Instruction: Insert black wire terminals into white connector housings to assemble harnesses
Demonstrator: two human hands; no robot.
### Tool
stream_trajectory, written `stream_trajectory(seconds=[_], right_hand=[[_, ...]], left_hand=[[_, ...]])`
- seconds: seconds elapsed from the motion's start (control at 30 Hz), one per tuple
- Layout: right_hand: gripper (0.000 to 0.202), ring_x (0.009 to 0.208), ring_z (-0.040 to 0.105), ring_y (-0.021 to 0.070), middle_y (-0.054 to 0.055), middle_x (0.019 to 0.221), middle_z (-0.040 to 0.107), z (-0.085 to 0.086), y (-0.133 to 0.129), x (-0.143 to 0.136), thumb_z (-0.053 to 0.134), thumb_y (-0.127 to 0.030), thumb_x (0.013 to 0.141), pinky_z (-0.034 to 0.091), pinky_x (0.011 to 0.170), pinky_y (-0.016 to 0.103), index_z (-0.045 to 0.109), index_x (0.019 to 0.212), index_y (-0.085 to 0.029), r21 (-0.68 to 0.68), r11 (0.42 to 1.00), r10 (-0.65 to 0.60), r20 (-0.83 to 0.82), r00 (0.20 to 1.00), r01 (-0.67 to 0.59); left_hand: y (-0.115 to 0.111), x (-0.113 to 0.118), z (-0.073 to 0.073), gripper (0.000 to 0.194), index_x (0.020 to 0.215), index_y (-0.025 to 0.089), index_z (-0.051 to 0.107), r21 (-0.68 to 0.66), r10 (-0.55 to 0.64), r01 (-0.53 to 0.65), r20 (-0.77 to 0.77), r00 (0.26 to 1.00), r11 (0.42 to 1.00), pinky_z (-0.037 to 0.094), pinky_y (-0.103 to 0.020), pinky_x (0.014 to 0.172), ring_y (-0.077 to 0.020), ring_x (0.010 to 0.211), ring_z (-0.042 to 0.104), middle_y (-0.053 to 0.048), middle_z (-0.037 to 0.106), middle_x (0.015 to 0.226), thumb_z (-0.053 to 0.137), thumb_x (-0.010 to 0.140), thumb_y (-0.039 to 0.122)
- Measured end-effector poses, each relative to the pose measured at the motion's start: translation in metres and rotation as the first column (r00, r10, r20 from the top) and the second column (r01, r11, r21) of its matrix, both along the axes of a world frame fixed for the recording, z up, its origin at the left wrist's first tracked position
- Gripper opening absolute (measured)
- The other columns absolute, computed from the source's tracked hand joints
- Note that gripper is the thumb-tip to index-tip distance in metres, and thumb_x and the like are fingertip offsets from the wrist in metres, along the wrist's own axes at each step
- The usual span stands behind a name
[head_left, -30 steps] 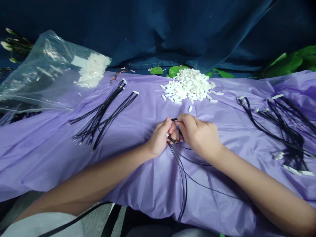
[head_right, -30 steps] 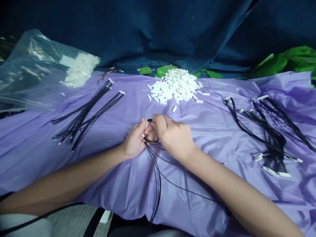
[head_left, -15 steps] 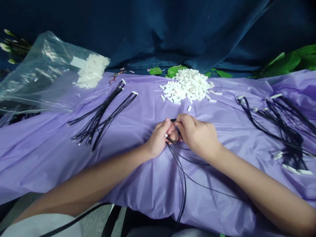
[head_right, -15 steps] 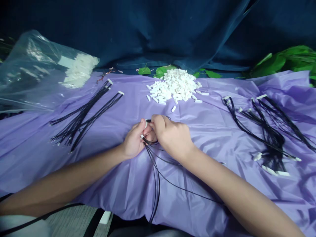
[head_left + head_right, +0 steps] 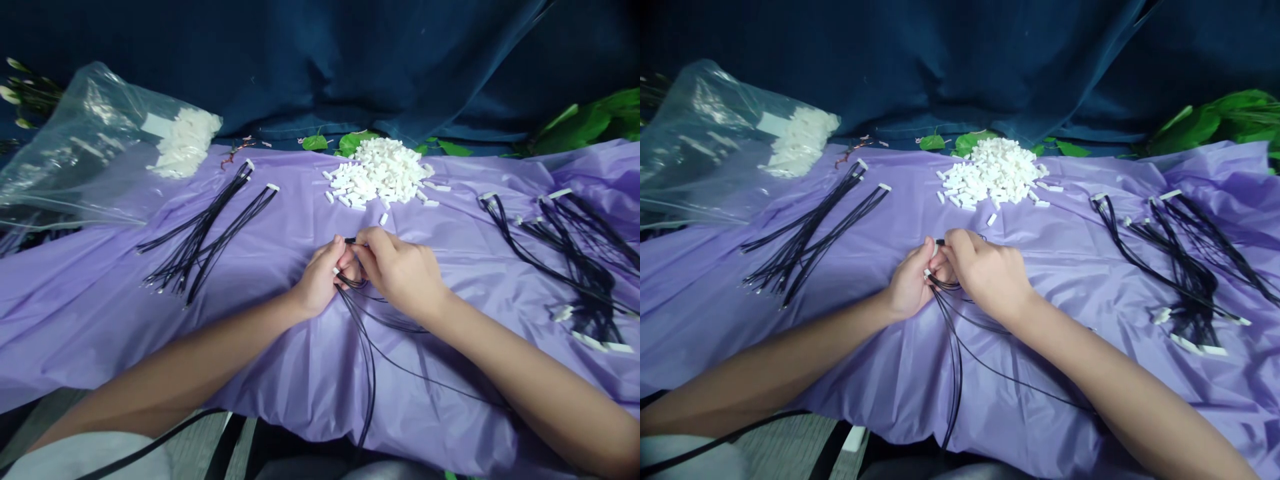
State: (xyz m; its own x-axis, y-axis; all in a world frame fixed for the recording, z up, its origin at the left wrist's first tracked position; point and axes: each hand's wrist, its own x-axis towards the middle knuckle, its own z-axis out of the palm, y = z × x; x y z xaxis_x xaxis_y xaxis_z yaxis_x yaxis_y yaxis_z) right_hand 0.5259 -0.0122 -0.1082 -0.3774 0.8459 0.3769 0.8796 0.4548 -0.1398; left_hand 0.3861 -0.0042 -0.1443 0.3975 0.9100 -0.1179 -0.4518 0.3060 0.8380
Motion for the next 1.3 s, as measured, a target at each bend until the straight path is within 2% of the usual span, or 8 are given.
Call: stream_trajectory(seconds=[0.1,0.2,0.3,0.43,0.73,1.07,1.17,1.3], right_hand=[[0.018,0.055,0.052,0.0101,-0.002,0.069,0.058,0.005,0.007,0.005,0.048,-0.031,0.091,0.032,0.052,0.022,0.050,0.103,-0.017,-0.198,0.969,0.076,-0.338,0.938,-0.149],[0.020,0.043,0.037,0.0064,-0.009,0.057,0.042,0.016,0.016,0.013,0.055,-0.030,0.086,0.030,0.045,0.020,0.046,0.100,-0.019,-0.458,0.811,-0.096,-0.718,0.689,-0.364],[0.019,0.037,0.021,0.0043,-0.012,0.054,0.028,0.030,0.021,0.022,0.057,-0.029,0.083,0.020,0.037,0.018,0.044,0.096,-0.022,-0.595,0.606,-0.384,-0.800,0.460,-0.528],[0.015,0.040,0.026,0.0038,-0.008,0.065,0.035,0.044,0.022,0.026,0.053,-0.023,0.083,0.028,0.039,0.019,0.045,0.096,-0.022,-0.571,0.547,-0.495,-0.810,0.313,-0.612],[0.047,0.082,0.060,0.0141,0.010,0.114,0.056,0.041,0.015,0.022,0.025,-0.016,0.091,0.052,0.066,0.032,0.041,0.134,-0.023,-0.467,0.737,-0.179,-0.832,0.525,-0.489],[0.046,0.078,0.062,0.0140,0.009,0.110,0.061,0.045,0.008,0.014,0.020,-0.018,0.095,0.053,0.065,0.032,0.044,0.134,-0.024,-0.380,0.851,-0.053,-0.748,0.662,-0.362],[0.048,0.065,0.058,0.0124,0.010,0.108,0.061,0.049,0.007,0.017,0.015,-0.024,0.095,0.051,0.060,0.032,0.048,0.131,-0.021,-0.420,0.821,-0.077,-0.753,0.654,-0.386],[0.031,0.050,0.043,0.0067,0.003,0.089,0.056,0.051,0.010,0.024,0.049,-0.031,0.086,0.045,0.050,0.027,0.058,0.113,-0.019,-0.530,0.645,-0.337,-0.844,0.418,-0.551]], left_hand=[[0.003,-0.002,0.003,0.048,0.061,0.018,0.035,0.004,0.019,-0.019,0.010,1.000,1.000,0.026,-0.020,0.045,-0.0068,0.042,0.029,0.005,0.031,0.046,0.043,0.086,0.058],[0.007,-0.004,0.005,0.046,0.061,0.018,0.033,-0.015,0.028,-0.027,0.043,0.999,1.000,0.027,-0.020,0.046,-0.0070,0.042,0.028,0.006,0.027,0.045,0.042,0.088,0.055],[0.009,-0.005,0.006,0.045,0.061,0.018,0.032,-0.044,0.027,-0.024,0.075,0.997,0.999,0.027,-0.020,0.047,-0.0070,0.041,0.028,0.006,0.024,0.044,0.040,0.090,0.051],[0.010,-0.005,0.006,0.045,0.061,0.018,0.033,-0.060,0.040,-0.036,0.068,0.997,0.998,0.027,-0.019,0.046,-0.0069,0.042,0.031,0.006,0.027,0.046,0.044,0.088,0.052],[0.011,-0.005,0.006,0.044,0.063,0.017,0.035,-0.071,0.061,-0.059,0.033,0.998,0.996,0.026,-0.018,0.045,-0.0060,0.046,0.030,0.005,0.027,0.054,0.045,0.087,0.051],[0.010,-0.005,0.004,0.045,0.063,0.017,0.035,-0.023,0.079,-0.079,0.008,0.997,0.997,0.025,-0.019,0.045,-0.0066,0.047,0.030,0.004,0.029,0.054,0.046,0.086,0.054],[0.010,-0.005,0.003,0.047,0.064,0.017,0.034,-0.020,0.078,-0.077,0.019,0.997,0.997,0.024,-0.019,0.045,-0.0065,0.046,0.030,0.005,0.030,0.053,0.046,0.085,0.057],[0.012,-0.007,0.002,0.047,0.062,0.018,0.033,-0.042,0.066,-0.062,0.080,0.995,0.997,0.027,-0.020,0.047,-0.0072,0.045,0.030,0.005,0.027,0.052,0.046,0.086,0.056]])
